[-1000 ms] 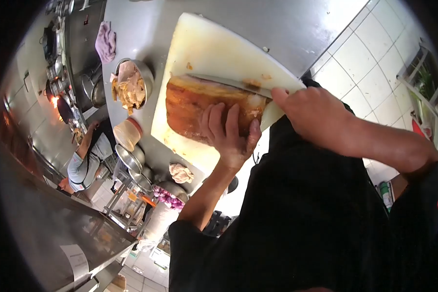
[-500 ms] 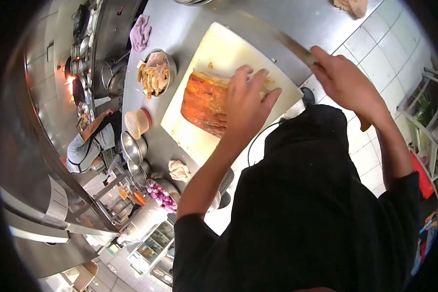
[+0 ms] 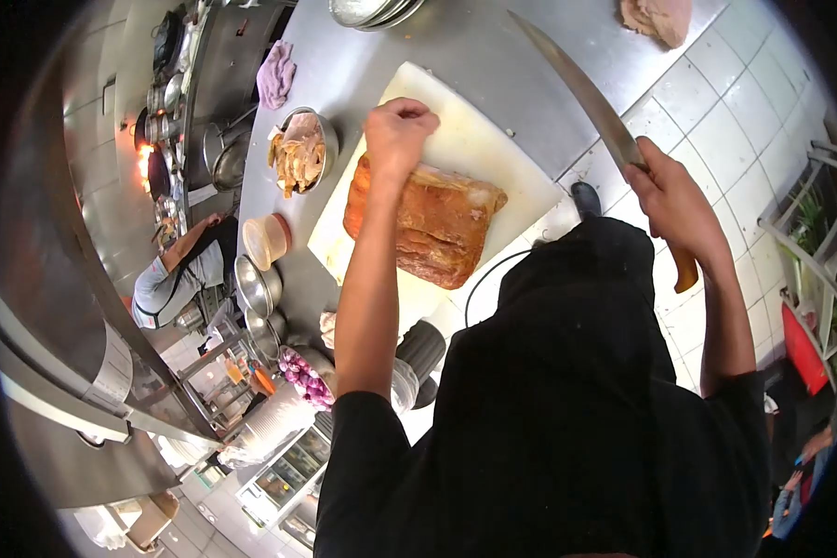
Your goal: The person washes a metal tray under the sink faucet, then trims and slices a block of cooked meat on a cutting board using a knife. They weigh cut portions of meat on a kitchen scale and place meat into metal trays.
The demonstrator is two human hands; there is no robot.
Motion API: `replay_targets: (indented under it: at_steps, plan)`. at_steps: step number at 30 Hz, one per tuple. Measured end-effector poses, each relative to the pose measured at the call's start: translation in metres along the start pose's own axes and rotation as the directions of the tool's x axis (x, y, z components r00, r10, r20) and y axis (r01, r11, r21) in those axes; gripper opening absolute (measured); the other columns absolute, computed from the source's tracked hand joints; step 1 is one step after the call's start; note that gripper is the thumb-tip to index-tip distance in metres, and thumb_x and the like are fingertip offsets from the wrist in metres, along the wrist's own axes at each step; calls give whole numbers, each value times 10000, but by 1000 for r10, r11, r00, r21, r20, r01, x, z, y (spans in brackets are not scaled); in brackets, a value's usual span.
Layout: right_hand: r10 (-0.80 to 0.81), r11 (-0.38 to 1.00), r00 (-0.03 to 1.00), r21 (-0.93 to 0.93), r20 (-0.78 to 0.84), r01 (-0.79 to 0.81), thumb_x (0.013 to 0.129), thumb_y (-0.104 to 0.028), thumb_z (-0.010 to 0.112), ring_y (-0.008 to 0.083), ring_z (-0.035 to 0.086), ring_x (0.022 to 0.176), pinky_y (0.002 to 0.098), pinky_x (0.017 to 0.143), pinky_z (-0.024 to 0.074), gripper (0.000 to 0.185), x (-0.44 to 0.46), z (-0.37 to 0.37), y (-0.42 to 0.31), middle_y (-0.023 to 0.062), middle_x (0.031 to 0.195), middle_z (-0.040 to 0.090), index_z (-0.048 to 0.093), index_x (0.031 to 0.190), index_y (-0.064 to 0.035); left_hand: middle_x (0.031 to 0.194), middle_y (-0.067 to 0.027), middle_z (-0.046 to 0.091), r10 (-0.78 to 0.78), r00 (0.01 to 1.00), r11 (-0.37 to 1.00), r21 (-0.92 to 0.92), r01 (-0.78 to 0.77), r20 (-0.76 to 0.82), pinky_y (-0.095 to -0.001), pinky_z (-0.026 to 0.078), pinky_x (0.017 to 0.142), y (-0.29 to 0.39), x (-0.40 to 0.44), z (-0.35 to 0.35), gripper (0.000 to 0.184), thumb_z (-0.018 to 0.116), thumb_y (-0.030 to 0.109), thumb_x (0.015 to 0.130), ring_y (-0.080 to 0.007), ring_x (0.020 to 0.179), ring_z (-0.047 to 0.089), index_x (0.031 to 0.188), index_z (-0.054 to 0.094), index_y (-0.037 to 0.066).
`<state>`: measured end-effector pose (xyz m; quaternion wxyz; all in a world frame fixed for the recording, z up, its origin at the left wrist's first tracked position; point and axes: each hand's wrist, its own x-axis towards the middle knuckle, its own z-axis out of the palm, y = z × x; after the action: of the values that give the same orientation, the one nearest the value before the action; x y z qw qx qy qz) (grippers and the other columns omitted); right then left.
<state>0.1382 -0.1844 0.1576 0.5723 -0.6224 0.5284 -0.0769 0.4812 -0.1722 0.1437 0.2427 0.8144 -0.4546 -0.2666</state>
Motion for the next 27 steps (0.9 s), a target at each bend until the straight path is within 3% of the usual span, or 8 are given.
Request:
replay_targets:
  at_steps: [2,4,9,18,20,21,22,27]
  plan:
    - [43,999,999,-3,20,-43,958,-169,487,303,545,649,417,665,442,172,1,0,-2,207,719,559,466,985,0,777,-86,684,-23,1000,995,-94,22,-6,-278,528,642,-13,9,-13,149,701,38,711,-133,652,627,820,690,-63]
    - [37,999,999,9,37,-38,959,-167,486,268,534,630,401,640,443,173,1,1,-1,184,704,552,466,991,2,776,-77,671,-187,976,868,-484,110,-113,-259,536,646,-15,9,-27,132,664,-6,736,-144,653,628,845,680,-77]
    - [58,996,993,56,105,-64,968,-168,478,166,498,504,345,483,437,182,4,2,-13,91,637,516,474,1035,2,782,-103,649,-213,911,740,-668,-85,-352,-283,548,639,-42,16,-95,34,650,-33,799,-167,661,622,819,646,-60]
    - [-15,1000,988,26,151,11,965,-159,467,157,497,484,332,464,445,185,12,7,-21,82,625,508,485,1065,-4,938,-141,672,-318,815,745,-660,-102,-485,-282,528,710,-99,27,-165,210,675,-39,782,-200,847,649,973,663,-127]
    - [4,1000,988,15,151,-6,964,-159,467,157,496,487,333,469,444,183,8,6,-18,81,625,508,485,1063,-5,803,-145,693,57,774,996,-15,-86,-631,-306,526,696,-126,32,-166,303,766,90,726,-203,741,663,960,701,-91]
    - [1,1000,987,13,158,-3,963,-161,470,164,498,490,340,483,442,181,8,6,-17,93,628,511,485,1055,-6,862,-164,722,-86,820,991,34,128,-566,-321,516,746,-105,19,-165,407,798,181,701,-208,781,680,1036,713,-34]
    - [-7,1000,987,14,162,4,962,-164,472,171,499,493,347,498,440,180,8,5,-16,104,632,514,484,1047,-6,850,-181,722,126,820,985,171,-34,-559,-344,515,754,-108,15,-159,338,783,195,721,-239,789,692,1001,736,12]
    - [-45,997,991,-57,125,53,931,-168,485,333,540,628,425,652,440,180,7,8,-3,209,698,557,452,980,2,801,-171,703,274,881,822,569,-6,-386,-383,522,739,-56,-31,-126,181,725,163,758,-330,788,689,885,714,35]
